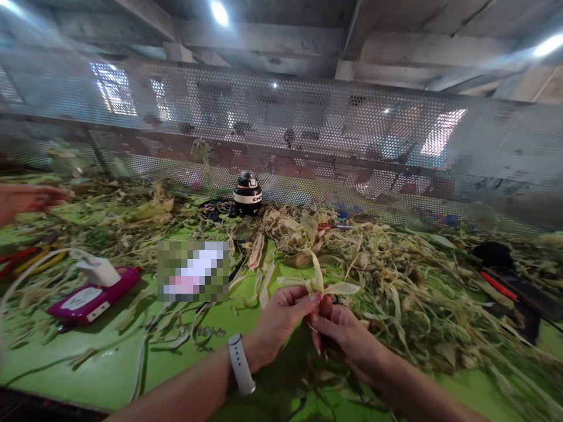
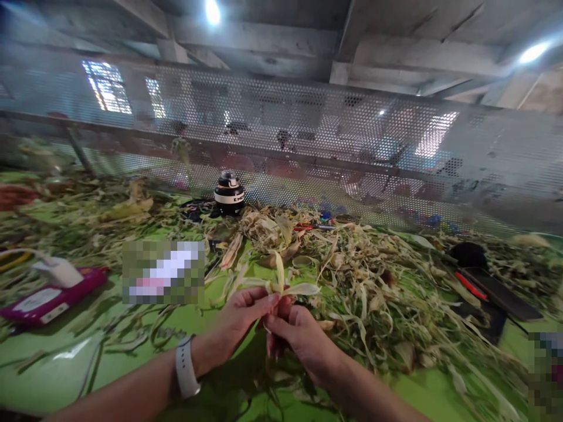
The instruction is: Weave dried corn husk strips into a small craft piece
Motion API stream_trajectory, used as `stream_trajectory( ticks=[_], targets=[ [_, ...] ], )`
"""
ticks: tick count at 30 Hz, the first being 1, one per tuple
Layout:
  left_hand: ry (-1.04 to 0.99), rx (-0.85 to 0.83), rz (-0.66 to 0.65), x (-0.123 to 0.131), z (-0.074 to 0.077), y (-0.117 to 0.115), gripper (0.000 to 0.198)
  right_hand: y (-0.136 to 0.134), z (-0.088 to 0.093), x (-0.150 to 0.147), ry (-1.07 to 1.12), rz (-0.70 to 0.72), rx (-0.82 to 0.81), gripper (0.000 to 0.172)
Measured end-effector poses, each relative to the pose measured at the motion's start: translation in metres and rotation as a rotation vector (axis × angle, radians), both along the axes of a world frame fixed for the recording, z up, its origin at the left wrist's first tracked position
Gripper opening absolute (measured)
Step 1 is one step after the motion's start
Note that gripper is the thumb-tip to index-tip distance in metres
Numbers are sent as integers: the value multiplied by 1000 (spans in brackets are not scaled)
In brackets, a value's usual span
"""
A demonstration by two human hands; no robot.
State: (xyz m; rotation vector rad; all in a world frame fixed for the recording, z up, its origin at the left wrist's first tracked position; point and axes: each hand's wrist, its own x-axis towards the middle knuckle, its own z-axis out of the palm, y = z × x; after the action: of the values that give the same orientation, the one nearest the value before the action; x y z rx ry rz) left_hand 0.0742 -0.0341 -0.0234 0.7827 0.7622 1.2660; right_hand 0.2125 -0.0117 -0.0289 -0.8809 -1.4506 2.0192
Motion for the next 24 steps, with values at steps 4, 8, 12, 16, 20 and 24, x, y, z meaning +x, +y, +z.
stream_trajectory(
  ticks=[4, 8, 12, 16, 20, 24],
  targets=[
    [-6, -36, -15, -2, 1, 2, 27, 0, 0, 2, -5, 82, 34, 43],
    [63, -67, 7, -6, 2, 3, 27, -1, -4, 2, -21, 150, 41, 42],
    [99, -23, 46, -10, 9, 2, 22, -4, -7, 0, -66, 197, 82, 41],
    [261, -44, 18, -15, 15, 2, 22, -11, 1, 2, -260, 241, 250, 42],
    [473, 20, -46, -18, 12, 3, 20, -13, 17, 11, -471, 53, 998, 33],
    [526, 250, -196, -15, 7, 2, 14, -3, 23, 14, -505, -280, 1559, 29]
  ],
)
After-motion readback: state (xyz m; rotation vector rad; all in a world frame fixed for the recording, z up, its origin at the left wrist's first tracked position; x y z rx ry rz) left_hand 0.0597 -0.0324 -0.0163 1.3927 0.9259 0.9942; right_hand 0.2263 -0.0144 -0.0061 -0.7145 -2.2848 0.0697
